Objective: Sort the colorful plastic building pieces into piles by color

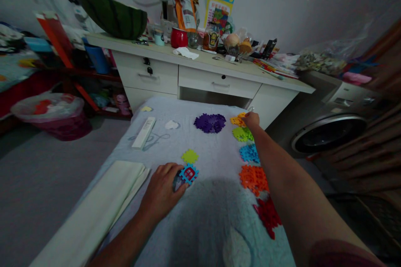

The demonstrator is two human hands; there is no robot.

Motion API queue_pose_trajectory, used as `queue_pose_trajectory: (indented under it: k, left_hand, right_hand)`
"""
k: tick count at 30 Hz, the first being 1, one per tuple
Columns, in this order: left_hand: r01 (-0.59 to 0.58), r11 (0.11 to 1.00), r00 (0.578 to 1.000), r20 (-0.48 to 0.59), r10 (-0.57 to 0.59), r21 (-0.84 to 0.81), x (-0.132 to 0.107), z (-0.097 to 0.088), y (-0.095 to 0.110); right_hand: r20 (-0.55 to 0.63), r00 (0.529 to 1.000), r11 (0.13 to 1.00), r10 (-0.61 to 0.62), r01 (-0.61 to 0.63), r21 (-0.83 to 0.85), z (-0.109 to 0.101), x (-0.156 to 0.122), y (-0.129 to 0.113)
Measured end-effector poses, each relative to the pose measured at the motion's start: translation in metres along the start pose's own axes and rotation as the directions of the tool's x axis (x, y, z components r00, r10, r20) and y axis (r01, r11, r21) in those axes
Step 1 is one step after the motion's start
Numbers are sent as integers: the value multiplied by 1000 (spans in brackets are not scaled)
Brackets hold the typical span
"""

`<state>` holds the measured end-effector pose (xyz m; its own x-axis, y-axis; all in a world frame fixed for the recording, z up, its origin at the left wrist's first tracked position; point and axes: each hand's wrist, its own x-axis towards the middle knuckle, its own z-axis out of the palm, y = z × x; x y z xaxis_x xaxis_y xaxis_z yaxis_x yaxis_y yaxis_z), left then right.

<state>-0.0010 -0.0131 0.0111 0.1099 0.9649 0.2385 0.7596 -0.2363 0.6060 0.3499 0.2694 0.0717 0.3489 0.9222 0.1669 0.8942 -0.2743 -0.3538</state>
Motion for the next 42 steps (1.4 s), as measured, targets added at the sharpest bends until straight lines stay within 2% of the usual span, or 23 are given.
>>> queue_pose_trajectory:
  k: [4,7,10,12,13,14,16,18,20,22,24,27,30,36,42]
  left_hand:
    - [-4,1000,1000,6,4,-5,-1,0,-1]
    - [-15,1000,1000,1,15,-7,-1,0,-2]
    - [-31,999,999,-8,31,-5,-1,0,-2]
    - [-40,999,999,-22,40,1,-1,0,-2]
    - [-41,999,999,-22,41,5,-1,0,-1]
    - [-44,999,999,-21,44,6,-1,-1,-1]
    - [-54,999,998,-23,54,-2,0,-2,0]
    - [-56,998,998,-36,56,-14,0,-2,1]
    - [-59,998,997,-57,58,-21,0,-3,2]
    - [-65,998,995,-77,64,-19,0,-4,4]
    - [-66,998,994,-90,65,-10,0,-4,5]
    - [-62,998,993,-104,63,13,0,-5,6]
    - [-67,997,992,-108,70,38,0,-6,7]
    - [-97,992,988,-115,106,75,-2,-6,5]
    - [-165,986,979,-116,165,9,-1,-5,4]
  right_hand:
    - [-30,999,999,10,-9,36,-6,-7,-2]
    - [-102,994,992,-49,60,109,-13,-20,-10]
    - [-109,983,976,-151,166,141,-18,-44,-25]
    - [-46,953,932,-300,303,198,-21,-73,-39]
    - [22,913,885,-407,389,255,-21,-91,-45]
    - [102,853,830,-512,461,313,-22,-112,-52]
    - [248,693,720,-678,555,416,-21,-158,-62]
    - [326,562,643,-760,581,499,-19,-203,-67]
    - [321,529,612,-786,585,532,-13,-241,-69]
    - [300,555,620,-776,583,525,-7,-267,-70]
    - [294,604,657,-741,559,505,-2,-282,-72]
    - [301,664,711,-684,516,477,1,-292,-79]
    - [299,700,742,-649,493,455,-1,-295,-85]
    - [292,719,755,-631,482,444,-1,-300,-90]
    - [256,720,743,-645,512,430,-7,-297,-87]
